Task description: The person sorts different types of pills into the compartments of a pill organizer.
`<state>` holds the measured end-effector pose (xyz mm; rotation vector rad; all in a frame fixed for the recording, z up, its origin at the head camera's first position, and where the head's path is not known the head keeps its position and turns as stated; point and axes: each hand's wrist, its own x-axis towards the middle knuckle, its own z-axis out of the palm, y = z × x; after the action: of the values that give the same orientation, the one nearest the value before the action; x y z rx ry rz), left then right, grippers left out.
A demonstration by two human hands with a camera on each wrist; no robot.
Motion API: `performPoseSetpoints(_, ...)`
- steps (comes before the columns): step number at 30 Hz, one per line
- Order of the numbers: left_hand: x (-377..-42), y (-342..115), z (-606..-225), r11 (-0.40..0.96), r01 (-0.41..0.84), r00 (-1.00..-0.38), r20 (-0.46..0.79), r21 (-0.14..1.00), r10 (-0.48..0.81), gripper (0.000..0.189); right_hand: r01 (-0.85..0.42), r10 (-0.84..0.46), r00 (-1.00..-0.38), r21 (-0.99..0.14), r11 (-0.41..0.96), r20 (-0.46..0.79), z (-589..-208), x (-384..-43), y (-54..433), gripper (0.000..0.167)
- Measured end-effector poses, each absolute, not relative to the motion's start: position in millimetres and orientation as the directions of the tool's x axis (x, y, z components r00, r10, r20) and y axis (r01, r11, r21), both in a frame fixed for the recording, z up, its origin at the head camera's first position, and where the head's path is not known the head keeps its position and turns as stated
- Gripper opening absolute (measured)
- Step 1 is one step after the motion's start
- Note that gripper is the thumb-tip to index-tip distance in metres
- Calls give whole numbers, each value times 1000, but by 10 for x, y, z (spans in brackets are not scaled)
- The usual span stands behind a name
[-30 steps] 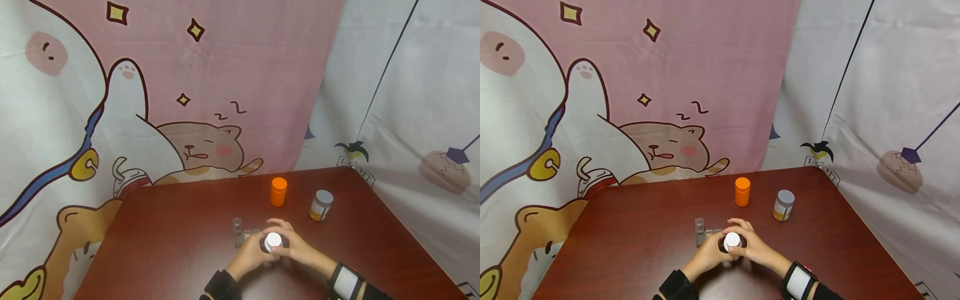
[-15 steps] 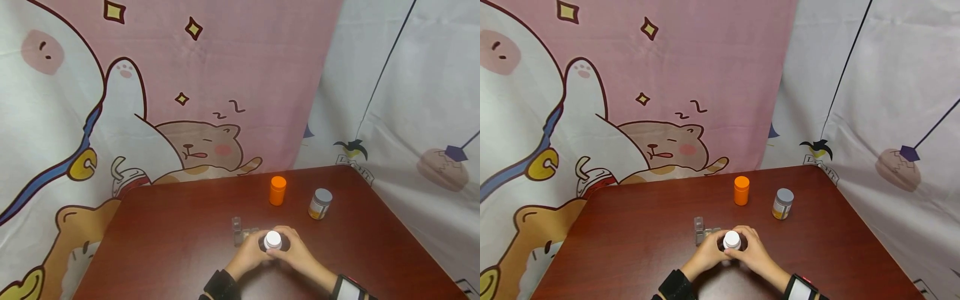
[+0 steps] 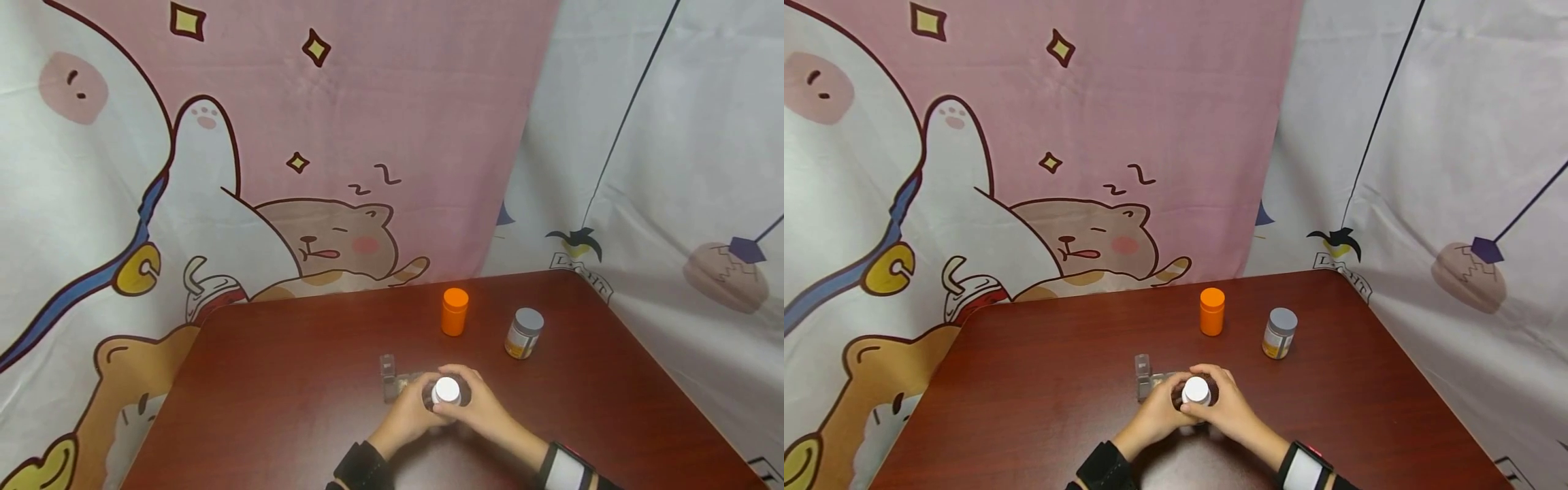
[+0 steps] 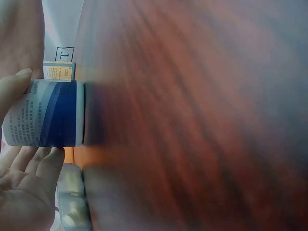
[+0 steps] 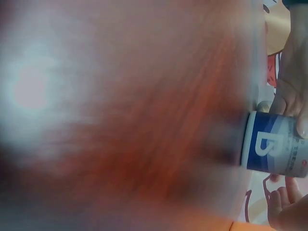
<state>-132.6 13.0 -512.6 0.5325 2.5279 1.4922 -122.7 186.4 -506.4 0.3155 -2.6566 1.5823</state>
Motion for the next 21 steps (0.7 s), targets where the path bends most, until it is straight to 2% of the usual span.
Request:
performPoseSetpoints(3, -1312, 134, -5120, 401, 176, -930, 18, 899, 368, 62, -98, -100, -993, -883, 459, 59, -5057, -1164, 1911, 58)
performPoseSetpoints(7, -1299, 129, -5118, 416, 174, -940, 24, 892, 341, 60, -77, -86, -995, -885, 460, 42, -5062, -1108, 1934, 56)
performPoseSetpoints(15, -1289, 129, -5161, 351, 163, -940, 37, 922, 339, 60, -126, -61, -992, -886, 447, 110, -5068, -1132, 1874, 51)
performPoseSetpoints(21, -1282, 137, -5170, 338, 163, -937, 38, 927, 347, 66, -246, -157, -968, -860, 447, 196, -5088, -1206, 1801, 47)
